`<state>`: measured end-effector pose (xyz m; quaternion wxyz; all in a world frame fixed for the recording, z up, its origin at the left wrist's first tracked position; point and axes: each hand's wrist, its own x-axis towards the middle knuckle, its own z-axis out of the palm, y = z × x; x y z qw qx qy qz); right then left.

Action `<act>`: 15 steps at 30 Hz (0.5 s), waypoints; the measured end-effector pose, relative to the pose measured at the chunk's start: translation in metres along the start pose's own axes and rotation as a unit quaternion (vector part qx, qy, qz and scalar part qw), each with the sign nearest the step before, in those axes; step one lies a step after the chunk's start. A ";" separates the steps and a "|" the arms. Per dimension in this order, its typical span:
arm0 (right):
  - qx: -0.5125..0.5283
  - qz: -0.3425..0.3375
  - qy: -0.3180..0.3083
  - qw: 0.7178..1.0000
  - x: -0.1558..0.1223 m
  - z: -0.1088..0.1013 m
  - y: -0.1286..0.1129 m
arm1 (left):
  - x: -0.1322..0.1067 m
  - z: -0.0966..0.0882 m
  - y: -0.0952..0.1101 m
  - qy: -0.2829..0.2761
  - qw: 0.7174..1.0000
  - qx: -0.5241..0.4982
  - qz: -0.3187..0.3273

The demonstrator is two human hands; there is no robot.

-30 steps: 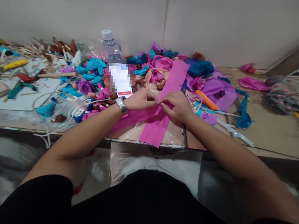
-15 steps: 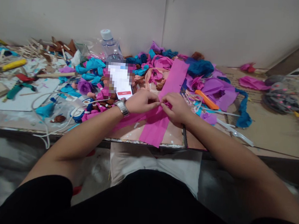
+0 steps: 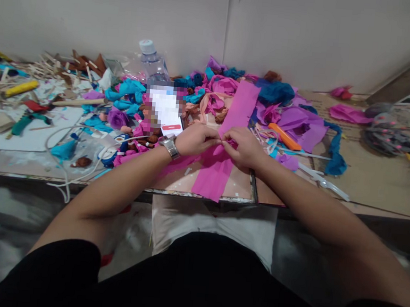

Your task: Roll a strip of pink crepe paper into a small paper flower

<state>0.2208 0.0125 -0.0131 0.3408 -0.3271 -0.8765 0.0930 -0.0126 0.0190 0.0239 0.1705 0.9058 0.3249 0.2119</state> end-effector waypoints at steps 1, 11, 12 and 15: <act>-0.004 -0.001 -0.004 1.000 0.000 0.000 -0.001 | 0.000 0.000 0.000 -0.002 1.000 -0.001 0.002; -0.005 0.006 -0.008 1.000 -0.001 -0.002 0.001 | 0.000 -0.001 -0.003 -0.013 0.999 0.003 0.041; -0.004 0.007 -0.010 1.000 -0.001 -0.002 0.001 | 0.000 -0.001 -0.004 -0.016 0.999 0.000 0.039; -0.001 0.004 -0.012 1.000 0.000 -0.001 0.000 | 0.000 -0.002 -0.006 -0.019 0.999 -0.009 0.036</act>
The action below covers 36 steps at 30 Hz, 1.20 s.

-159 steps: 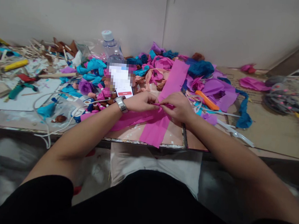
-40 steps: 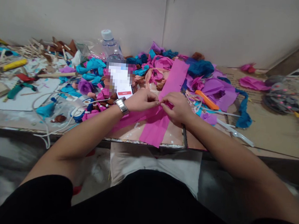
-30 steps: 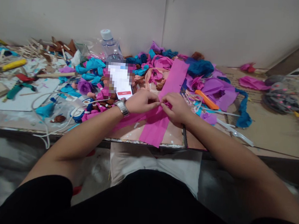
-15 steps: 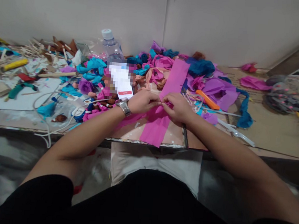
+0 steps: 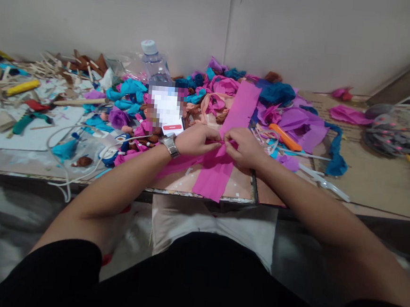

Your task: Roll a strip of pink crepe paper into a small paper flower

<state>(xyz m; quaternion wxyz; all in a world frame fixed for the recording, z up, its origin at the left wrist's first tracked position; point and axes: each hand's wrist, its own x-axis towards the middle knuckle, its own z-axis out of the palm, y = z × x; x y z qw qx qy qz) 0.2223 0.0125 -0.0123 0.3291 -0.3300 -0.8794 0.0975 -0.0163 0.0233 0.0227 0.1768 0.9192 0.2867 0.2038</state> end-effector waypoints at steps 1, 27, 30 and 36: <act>0.001 -0.001 0.001 1.000 0.000 0.000 -0.001 | 0.000 0.000 -0.001 0.000 1.000 -0.002 -0.001; 0.018 -0.056 0.056 0.997 -0.001 -0.003 -0.005 | 0.003 -0.013 -0.010 -0.129 0.977 -0.158 -0.056; 0.016 -0.052 0.064 0.996 -0.002 -0.004 -0.005 | 0.002 -0.013 -0.006 -0.108 0.984 -0.133 -0.042; -0.004 -0.024 0.052 0.998 -0.003 -0.003 -0.005 | 0.001 -0.012 -0.004 -0.091 0.993 -0.067 -0.018</act>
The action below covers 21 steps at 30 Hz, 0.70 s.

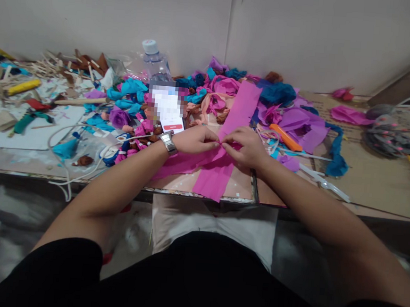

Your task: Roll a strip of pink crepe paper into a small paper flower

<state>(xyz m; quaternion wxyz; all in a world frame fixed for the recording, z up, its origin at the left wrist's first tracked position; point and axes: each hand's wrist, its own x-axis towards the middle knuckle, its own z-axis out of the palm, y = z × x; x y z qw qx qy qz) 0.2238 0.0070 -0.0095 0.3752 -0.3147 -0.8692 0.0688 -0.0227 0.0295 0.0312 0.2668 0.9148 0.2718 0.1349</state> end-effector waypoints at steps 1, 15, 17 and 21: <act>-0.003 0.001 -0.003 1.000 0.000 0.000 0.000 | 0.000 0.000 -0.001 0.000 1.000 0.013 0.000; 0.013 -0.016 -0.020 1.000 0.000 -0.003 0.001 | -0.001 -0.002 0.001 0.011 0.999 0.033 -0.021; 0.006 -0.016 -0.019 1.000 0.000 -0.002 0.001 | -0.001 -0.001 0.000 0.011 1.000 0.018 -0.023; -0.002 -0.019 -0.019 1.000 0.001 -0.001 0.001 | 0.001 0.002 -0.001 0.017 1.000 0.001 -0.024</act>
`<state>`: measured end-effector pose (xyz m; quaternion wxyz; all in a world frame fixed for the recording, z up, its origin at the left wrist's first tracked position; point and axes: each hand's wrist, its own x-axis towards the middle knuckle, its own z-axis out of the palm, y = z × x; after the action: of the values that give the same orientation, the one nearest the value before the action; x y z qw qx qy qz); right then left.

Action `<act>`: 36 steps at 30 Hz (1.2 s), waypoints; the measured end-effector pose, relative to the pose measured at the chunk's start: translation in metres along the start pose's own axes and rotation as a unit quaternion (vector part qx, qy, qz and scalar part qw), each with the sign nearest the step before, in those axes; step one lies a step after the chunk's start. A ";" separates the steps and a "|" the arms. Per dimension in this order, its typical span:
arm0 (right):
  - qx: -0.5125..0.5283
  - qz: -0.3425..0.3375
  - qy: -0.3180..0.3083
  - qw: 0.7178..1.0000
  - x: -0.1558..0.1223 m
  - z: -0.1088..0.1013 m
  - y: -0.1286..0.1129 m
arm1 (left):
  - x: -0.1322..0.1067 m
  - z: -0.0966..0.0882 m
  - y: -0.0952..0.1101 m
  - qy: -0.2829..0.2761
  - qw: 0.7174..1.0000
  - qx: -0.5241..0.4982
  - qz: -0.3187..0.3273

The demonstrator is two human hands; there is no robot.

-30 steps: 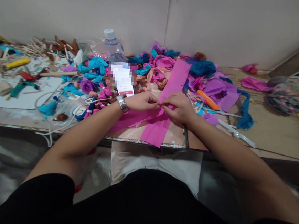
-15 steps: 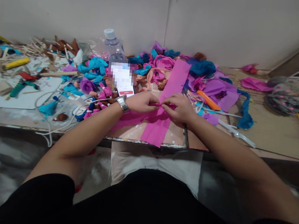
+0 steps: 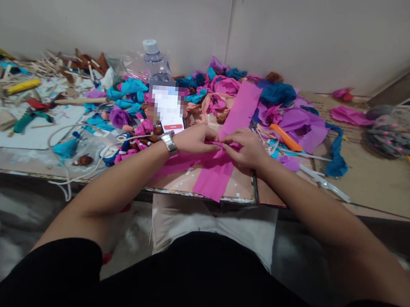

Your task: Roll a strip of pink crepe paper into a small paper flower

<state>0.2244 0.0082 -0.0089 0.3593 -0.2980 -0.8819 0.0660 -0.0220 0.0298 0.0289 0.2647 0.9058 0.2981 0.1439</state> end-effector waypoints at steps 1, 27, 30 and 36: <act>0.000 -0.001 0.001 1.000 0.000 0.000 0.000 | 0.000 0.000 0.000 0.002 1.000 -0.001 0.000; -0.012 0.011 -0.003 1.000 0.002 -0.001 -0.002 | 0.001 0.000 -0.005 0.028 0.999 -0.005 0.035; -0.005 0.015 -0.001 1.000 0.001 0.000 -0.001 | -0.001 0.002 -0.002 0.049 0.997 0.024 0.051; -0.008 0.016 -0.030 0.999 0.002 0.000 -0.001 | -0.002 0.010 0.001 0.067 0.985 0.132 0.091</act>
<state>0.2227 0.0087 -0.0077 0.3295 -0.3127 -0.8878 0.0736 -0.0186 0.0242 0.0212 0.1076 0.9445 0.2478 0.1871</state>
